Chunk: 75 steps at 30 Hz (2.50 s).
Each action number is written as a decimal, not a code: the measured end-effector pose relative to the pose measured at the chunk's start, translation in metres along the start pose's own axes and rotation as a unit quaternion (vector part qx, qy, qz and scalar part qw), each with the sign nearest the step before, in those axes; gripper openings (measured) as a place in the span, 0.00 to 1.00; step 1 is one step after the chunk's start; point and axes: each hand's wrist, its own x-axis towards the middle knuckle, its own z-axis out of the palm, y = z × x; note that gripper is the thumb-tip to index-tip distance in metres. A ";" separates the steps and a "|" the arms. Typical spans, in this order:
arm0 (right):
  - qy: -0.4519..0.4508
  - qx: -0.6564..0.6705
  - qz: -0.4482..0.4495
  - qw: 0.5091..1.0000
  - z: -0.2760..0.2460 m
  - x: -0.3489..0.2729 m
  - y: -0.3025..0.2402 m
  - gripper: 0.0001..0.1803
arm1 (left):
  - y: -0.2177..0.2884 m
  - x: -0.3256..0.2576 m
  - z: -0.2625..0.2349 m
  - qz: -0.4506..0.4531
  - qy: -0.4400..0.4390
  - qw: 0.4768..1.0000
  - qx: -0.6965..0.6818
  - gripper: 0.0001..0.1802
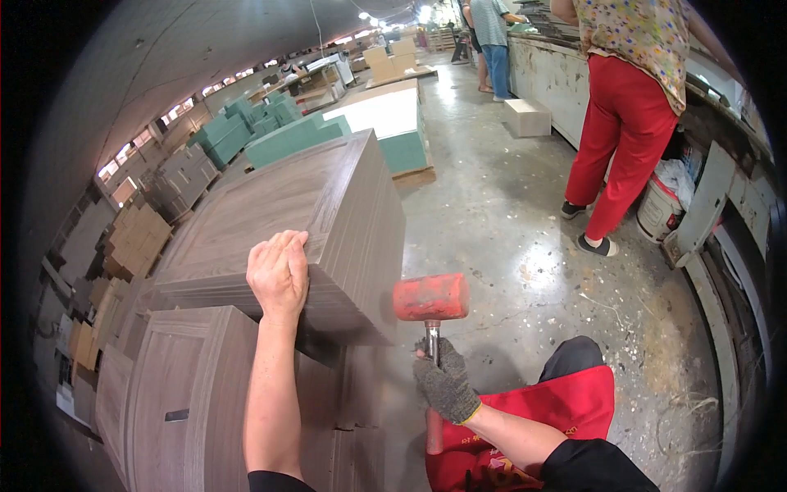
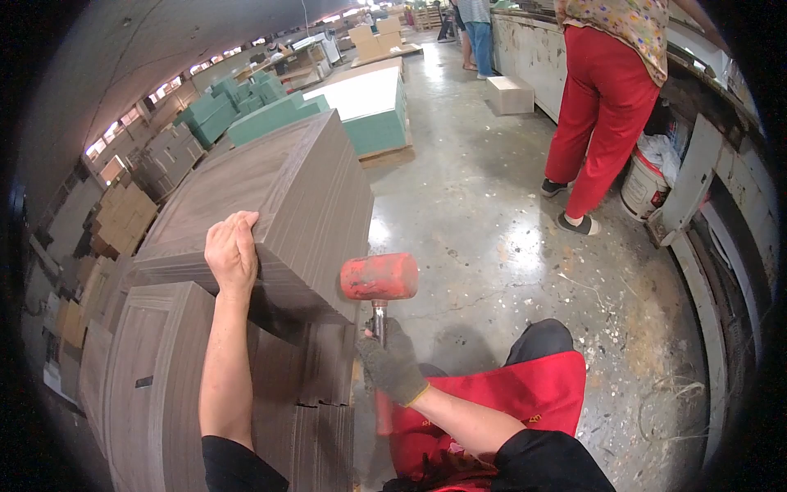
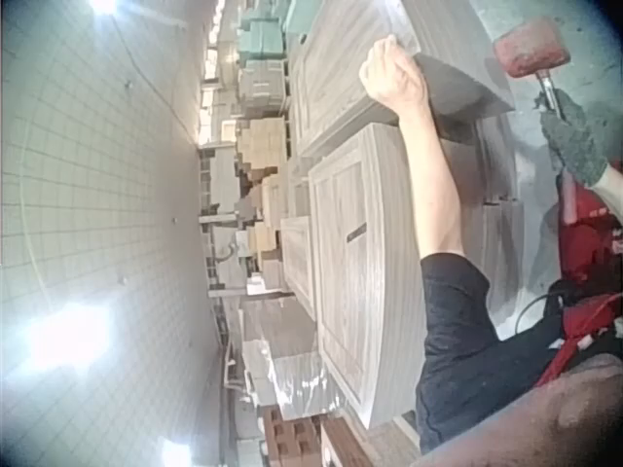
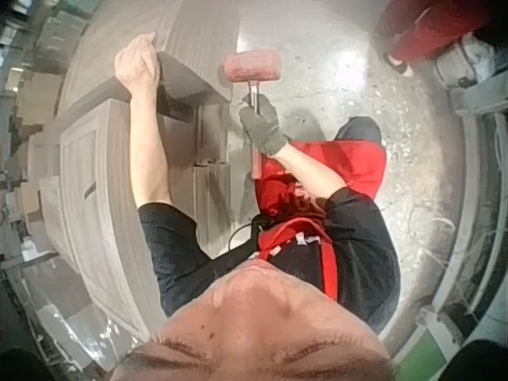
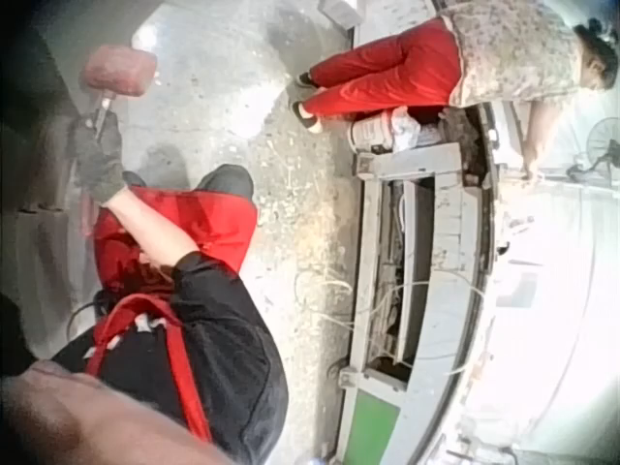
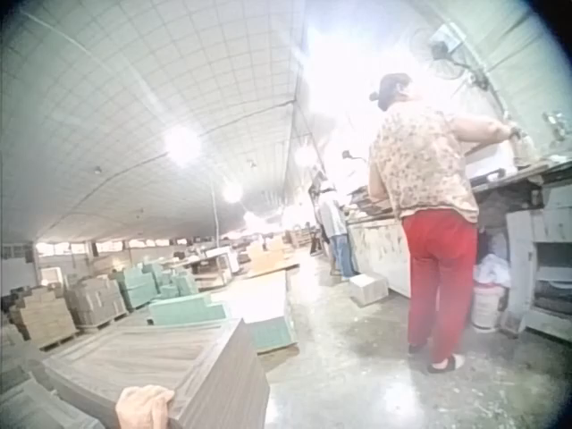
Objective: The person uses a rubber mallet and a metal tool to secure components of wooden furniture panels. The person hammers at various points along the edges and surface of the panels to ensure a tight fit.
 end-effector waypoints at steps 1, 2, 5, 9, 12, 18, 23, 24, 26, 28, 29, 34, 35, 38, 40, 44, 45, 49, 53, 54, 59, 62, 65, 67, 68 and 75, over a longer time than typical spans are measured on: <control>-0.001 0.007 0.005 1.000 0.001 -0.001 -0.002 0.10 | 0.000 0.001 0.000 -0.001 0.009 1.000 -0.005 0.13; -0.002 0.013 0.011 1.000 0.001 -0.001 -0.002 0.09 | 0.001 0.001 0.000 -0.002 0.019 1.000 -0.011 0.10; 0.004 0.005 0.005 1.000 0.002 0.000 0.000 0.09 | 0.000 0.001 0.003 0.007 0.035 0.999 -0.003 0.11; 0.012 -0.024 -0.035 0.999 0.004 0.003 0.007 0.07 | 0.000 -0.002 0.006 0.004 0.039 0.999 0.004 0.12; 0.023 0.005 -0.088 0.996 0.012 0.009 0.014 0.06 | 0.000 -0.006 0.007 0.004 0.047 0.999 0.024 0.14; -0.051 0.126 -0.023 0.991 0.029 0.014 -0.014 0.07 | -0.003 -0.009 0.010 0.015 0.054 0.998 0.020 0.15; 0.003 0.095 -0.027 0.995 0.010 0.022 0.028 0.07 | 0.000 -0.007 0.016 0.022 0.067 0.997 0.019 0.15; 0.005 0.095 -0.021 0.995 0.006 0.019 0.032 0.07 | 0.000 -0.007 0.014 0.022 0.068 0.997 0.026 0.16; 0.043 0.117 0.044 0.991 -0.003 0.013 0.039 0.07 | -0.002 -0.008 0.014 0.016 0.067 0.997 0.029 0.17; 0.069 0.112 0.086 0.988 -0.005 0.011 0.049 0.07 | -0.001 -0.008 0.014 0.014 0.075 0.996 0.037 0.19; 0.094 0.106 0.124 0.982 -0.005 0.010 0.055 0.07 | -0.002 -0.009 0.014 0.013 0.072 0.997 0.037 0.19; 0.160 -0.095 -0.038 0.982 -0.008 0.027 0.175 0.06 | 0.009 -0.003 0.025 0.014 0.091 0.996 0.014 0.22; 0.160 -0.273 -0.169 0.933 -0.007 0.031 0.198 0.05 | 0.009 -0.003 0.024 0.015 0.088 0.996 0.012 0.22; 0.082 -0.058 0.102 0.990 0.002 0.021 0.140 0.04 | 0.002 -0.009 0.016 0.010 0.084 0.996 0.032 0.22; 0.112 -0.146 0.075 0.980 0.003 0.022 0.130 0.04 | 0.003 -0.008 0.017 0.007 0.085 0.996 0.032 0.22; 0.161 -0.125 0.009 0.979 -0.009 0.024 0.169 0.05 | 0.007 -0.005 0.021 0.012 0.091 0.995 0.025 0.22; 0.112 -0.338 -0.121 0.927 -0.006 0.025 0.170 0.06 | 0.006 -0.007 0.020 0.012 0.090 0.996 0.024 0.22; 0.071 -0.019 0.122 0.990 0.004 0.019 0.142 0.09 | 0.000 -0.013 0.015 0.007 0.081 0.996 0.030 0.23; 0.137 -0.172 0.021 0.975 -0.003 0.023 0.167 0.09 | 0.008 -0.008 0.023 -0.003 0.077 0.997 0.014 0.25; 0.085 -0.215 -0.056 0.971 0.000 0.026 0.164 0.10 | 0.005 -0.009 0.023 -0.003 0.076 0.997 0.016 0.25; 0.107 -0.181 0.036 0.977 0.004 0.023 0.145 0.07 | -0.001 -0.006 0.020 0.013 0.094 0.995 0.033 0.21; 0.090 -0.268 -0.077 0.956 -0.009 0.023 0.171 0.07 | 0.005 -0.004 0.022 0.013 0.097 0.995 0.025 0.20; 0.041 -0.160 0.001 0.986 -0.003 0.024 0.122 0.06 | -0.003 -0.011 0.013 0.015 0.088 0.996 0.029 0.17; 0.043 -0.031 0.143 0.988 -0.010 0.029 0.108 0.06 | -0.003 -0.012 0.011 0.016 0.096 0.995 0.023 0.15; 0.096 -0.052 0.062 0.992 -0.019 0.041 0.126 0.06 | -0.002 -0.011 0.012 0.018 0.100 0.995 0.023 0.13; 0.002 -0.090 -0.104 0.991 -0.012 0.098 -0.057 0.17 | -0.005 -0.008 0.010 0.022 0.102 0.994 0.016 0.14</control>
